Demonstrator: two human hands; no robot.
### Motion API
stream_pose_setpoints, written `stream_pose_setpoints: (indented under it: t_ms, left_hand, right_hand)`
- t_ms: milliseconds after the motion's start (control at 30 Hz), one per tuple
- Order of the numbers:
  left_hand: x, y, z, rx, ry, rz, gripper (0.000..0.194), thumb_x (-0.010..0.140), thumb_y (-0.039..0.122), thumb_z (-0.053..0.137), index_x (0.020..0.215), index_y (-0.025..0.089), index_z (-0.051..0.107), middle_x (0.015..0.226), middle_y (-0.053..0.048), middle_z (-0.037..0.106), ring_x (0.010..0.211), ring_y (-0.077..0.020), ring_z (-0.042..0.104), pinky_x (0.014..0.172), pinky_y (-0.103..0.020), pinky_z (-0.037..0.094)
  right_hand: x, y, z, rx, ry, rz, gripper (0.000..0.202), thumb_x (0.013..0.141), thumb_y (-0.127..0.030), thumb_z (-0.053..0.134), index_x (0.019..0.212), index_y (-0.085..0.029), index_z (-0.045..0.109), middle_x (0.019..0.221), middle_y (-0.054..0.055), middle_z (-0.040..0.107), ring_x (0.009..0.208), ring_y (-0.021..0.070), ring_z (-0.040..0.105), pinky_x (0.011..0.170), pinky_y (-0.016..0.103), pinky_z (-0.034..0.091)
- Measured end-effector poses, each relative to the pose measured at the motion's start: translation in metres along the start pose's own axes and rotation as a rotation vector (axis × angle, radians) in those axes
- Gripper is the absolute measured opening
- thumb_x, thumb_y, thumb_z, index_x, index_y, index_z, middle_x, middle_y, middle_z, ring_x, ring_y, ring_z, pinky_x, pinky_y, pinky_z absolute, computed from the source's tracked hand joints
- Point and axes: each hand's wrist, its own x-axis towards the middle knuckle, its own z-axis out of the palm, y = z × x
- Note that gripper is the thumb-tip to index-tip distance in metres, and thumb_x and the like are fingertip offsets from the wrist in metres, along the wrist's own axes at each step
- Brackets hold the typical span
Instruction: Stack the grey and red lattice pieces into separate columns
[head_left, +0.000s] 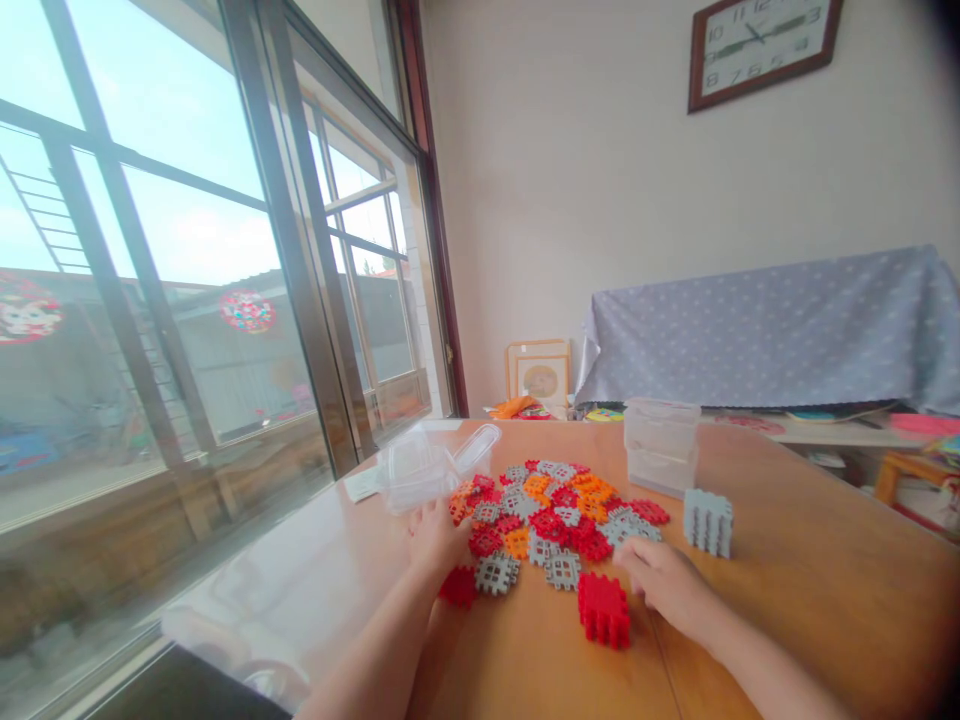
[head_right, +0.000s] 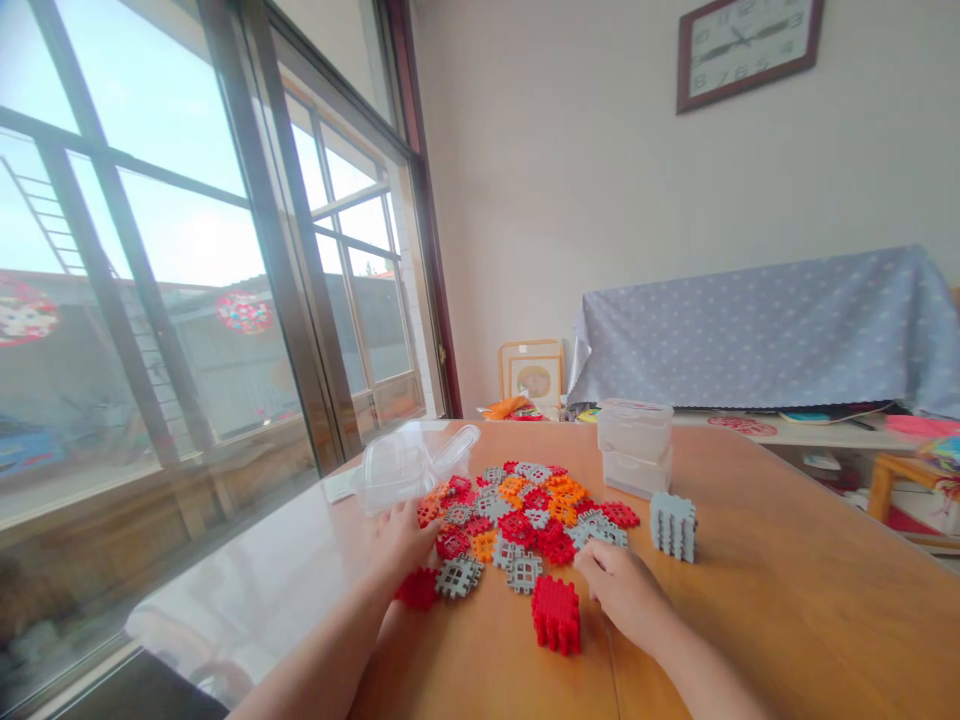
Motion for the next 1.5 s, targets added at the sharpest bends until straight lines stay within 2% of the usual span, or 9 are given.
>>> stream_pose_setpoints:
  t_ms: [133,267,367,500,600,700,967,1233,1500]
  left_hand:
    - [-0.003,0.002,0.006,0.021,0.026,0.054,0.032,0.081,0.035,0.064,0.109,0.019,0.065,0.125,-0.016,0.063,0.122,-0.0357,0.055,0.106,-0.051,0.038]
    - [-0.008,0.024,0.023,-0.102,0.017,0.273,0.036,0.086,0.026,0.060,0.121,0.025,0.064,0.136,-0.006,0.060,0.126,-0.0223,0.055,0.108,-0.033,0.040]
    - [-0.007,0.035,0.029,-0.235,-0.017,0.387,0.034,0.091,0.029,0.055,0.124,0.024,0.064,0.125,-0.005,0.068,0.114,-0.0187,0.063,0.098,-0.029,0.048]
    - [0.005,0.023,0.022,-0.165,0.039,0.248,0.029,0.096,0.024,0.044,0.118,0.023,0.063,0.113,-0.005,0.072,0.103,-0.0187,0.066,0.091,-0.030,0.049]
    - [0.016,0.004,0.014,-0.032,0.090,0.092,0.028,0.091,0.025,0.051,0.117,0.021,0.061,0.118,-0.012,0.068,0.112,-0.0260,0.060,0.099,-0.039,0.043]
    - [0.023,-0.007,0.012,0.072,0.047,0.023,0.024,0.090,0.027,0.052,0.110,0.020,0.062,0.113,-0.012,0.067,0.112,-0.0268,0.059,0.099,-0.039,0.042]
    - [0.027,0.003,0.017,0.209,-0.041,0.058,0.019,0.087,0.026,0.050,0.100,0.021,0.064,0.109,-0.009,0.068,0.104,-0.0254,0.060,0.089,-0.035,0.044]
    - [0.028,0.007,0.021,0.262,-0.045,0.112,0.046,0.077,0.025,0.060,0.122,0.029,0.058,0.126,-0.007,0.065,0.118,-0.0320,0.054,0.096,-0.044,0.040]
    - [0.029,0.011,0.025,0.238,0.003,0.102,0.044,0.073,0.024,0.063,0.117,0.026,0.062,0.120,-0.009,0.066,0.115,-0.0334,0.057,0.094,-0.045,0.041]
  right_hand:
    - [0.005,0.008,0.002,0.044,-0.043,0.051,0.033,0.088,-0.050,0.048,0.074,-0.022,0.057,0.057,-0.003,0.057,0.051,0.0142,0.050,0.048,0.024,0.036]
    - [0.007,0.012,0.003,0.049,-0.052,0.082,0.034,0.087,-0.054,0.049,0.075,-0.022,0.057,0.056,-0.004,0.055,0.050,0.0136,0.049,0.047,0.023,0.035]
    - [0.008,0.014,0.002,0.029,-0.051,0.082,0.034,0.087,-0.055,0.050,0.078,-0.023,0.059,0.057,-0.004,0.056,0.051,0.0138,0.050,0.048,0.023,0.036]
    - [0.007,0.013,0.002,0.045,-0.059,0.066,0.034,0.088,-0.053,0.049,0.075,-0.022,0.057,0.057,-0.004,0.056,0.050,0.0132,0.050,0.047,0.023,0.035]
    - [0.003,0.008,0.002,0.038,-0.048,0.022,0.034,0.090,-0.051,0.047,0.073,-0.022,0.056,0.058,-0.004,0.057,0.051,0.0132,0.052,0.049,0.023,0.037]
    - [-0.001,0.002,0.000,0.008,-0.020,-0.009,0.033,0.092,-0.048,0.046,0.074,-0.022,0.056,0.059,-0.004,0.058,0.053,0.0137,0.054,0.050,0.024,0.039]
    - [-0.003,-0.002,-0.002,-0.010,-0.011,-0.046,0.030,0.093,-0.043,0.046,0.074,-0.022,0.056,0.061,-0.004,0.059,0.058,0.0140,0.057,0.052,0.023,0.038]
    - [0.001,0.004,0.002,-0.040,-0.009,-0.070,0.032,0.094,-0.043,0.045,0.074,-0.022,0.056,0.059,-0.005,0.058,0.058,0.0139,0.056,0.053,0.023,0.036]
    - [0.002,0.003,0.001,-0.062,0.003,-0.056,0.031,0.093,-0.043,0.046,0.073,-0.022,0.056,0.058,-0.005,0.059,0.056,0.0138,0.054,0.052,0.024,0.032]
